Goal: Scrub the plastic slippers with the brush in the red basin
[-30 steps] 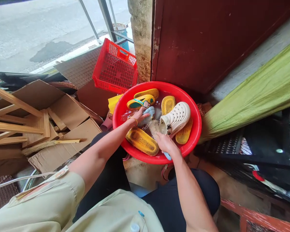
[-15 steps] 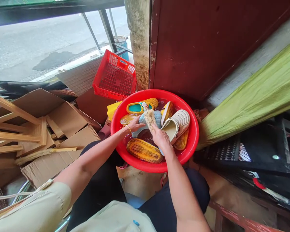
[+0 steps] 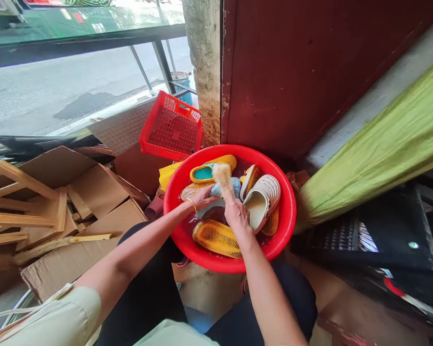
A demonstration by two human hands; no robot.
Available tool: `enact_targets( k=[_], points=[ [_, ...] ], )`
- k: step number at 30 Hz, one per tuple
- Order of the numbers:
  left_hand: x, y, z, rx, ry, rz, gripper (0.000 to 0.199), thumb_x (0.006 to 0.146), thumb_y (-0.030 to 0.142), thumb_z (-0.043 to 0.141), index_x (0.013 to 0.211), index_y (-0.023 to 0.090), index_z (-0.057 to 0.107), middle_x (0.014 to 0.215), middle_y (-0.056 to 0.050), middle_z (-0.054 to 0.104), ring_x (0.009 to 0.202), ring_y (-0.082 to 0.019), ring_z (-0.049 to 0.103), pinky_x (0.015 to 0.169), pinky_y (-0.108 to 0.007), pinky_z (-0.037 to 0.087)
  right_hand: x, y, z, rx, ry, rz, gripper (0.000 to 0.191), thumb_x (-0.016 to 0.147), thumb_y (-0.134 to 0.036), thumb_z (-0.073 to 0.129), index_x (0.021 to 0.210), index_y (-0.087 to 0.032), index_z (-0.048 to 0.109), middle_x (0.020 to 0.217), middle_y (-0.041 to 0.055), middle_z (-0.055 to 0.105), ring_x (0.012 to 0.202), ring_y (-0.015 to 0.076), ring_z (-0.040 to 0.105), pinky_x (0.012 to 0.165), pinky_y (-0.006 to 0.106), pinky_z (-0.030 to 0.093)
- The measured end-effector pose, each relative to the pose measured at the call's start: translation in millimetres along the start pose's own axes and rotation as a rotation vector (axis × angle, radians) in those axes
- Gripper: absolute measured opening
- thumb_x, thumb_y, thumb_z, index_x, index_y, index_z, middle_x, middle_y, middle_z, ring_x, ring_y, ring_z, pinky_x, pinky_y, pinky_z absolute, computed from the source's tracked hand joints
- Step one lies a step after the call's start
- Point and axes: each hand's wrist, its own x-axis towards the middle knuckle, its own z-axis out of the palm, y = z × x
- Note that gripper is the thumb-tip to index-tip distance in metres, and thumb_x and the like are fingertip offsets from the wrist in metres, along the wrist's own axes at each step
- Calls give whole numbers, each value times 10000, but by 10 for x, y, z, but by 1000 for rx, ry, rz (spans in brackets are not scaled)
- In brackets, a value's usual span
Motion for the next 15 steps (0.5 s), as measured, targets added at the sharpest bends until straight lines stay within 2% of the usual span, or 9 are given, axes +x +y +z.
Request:
enact_targets(
  k=[2, 4, 7, 9, 11, 14, 15],
  points=[
    [-28, 50, -3, 46, -37, 22, 625, 717, 353, 756, 1309, 186, 649, 1296, -109, 711, 1202, -350, 633, 1107, -469, 453, 72, 82, -46, 113, 44, -1, 566, 1086, -313, 316, 1647, -259, 361, 1341, 138, 719, 1124, 274, 728, 952, 365, 551],
    [-38, 103, -28, -1, -28, 25, 657, 697, 365, 757, 1320, 188, 645, 1305, -100, 706, 1211, -342, 629, 1105, -459, 455, 120, 184, -85, 243, 96, 19, 548, 1071, -320, 353, 1606, -239, 446, 1367, 124, 707, 1129, 265, 724, 961, 342, 553],
    [-22, 191, -112, -207, 13, -55, 689, 643, 355, 779, 1303, 208, 649, 1192, -60, 739, 1117, -320, 663, 1002, -434, 521, 115, 312, -119, 463, 119, 138, 570, 1056, -322, 362, 1599, -170, 444, 1194, 144, 766, 924, 237, 764, 776, 306, 603],
    [3, 245, -172, -378, 85, -121, 655, 631, 357, 773, 1257, 203, 657, 1100, -49, 748, 1022, -298, 683, 904, -401, 553, 55, 332, -114, 628, 64, 169, 602, 1052, -351, 369, 1619, -149, 394, 1019, 118, 775, 693, 192, 735, 582, 266, 578],
    [38, 284, -211, -508, 192, -157, 565, 638, 368, 740, 1168, 186, 671, 1057, -49, 745, 976, -279, 685, 850, -372, 558, -45, 294, -80, 754, -44, 140, 611, 1050, -386, 383, 1623, -175, 379, 861, 54, 743, 510, 142, 646, 454, 228, 512],
    [107, 308, -232, -578, 360, -185, 491, 662, 393, 670, 1095, 163, 673, 1055, -61, 741, 984, -267, 680, 837, -357, 560, -210, 211, 1, 793, -258, 78, 572, 1043, -407, 418, 1588, -233, 442, 711, -24, 667, 389, 95, 527, 385, 192, 447],
    [131, 311, -234, -573, 398, -193, 496, 673, 406, 647, 1104, 161, 669, 1062, -63, 741, 988, -263, 679, 836, -357, 564, -253, 199, 21, 776, -295, 75, 563, 1041, -406, 430, 1580, -246, 456, 694, -33, 655, 383, 89, 513, 381, 185, 440]
  ],
)
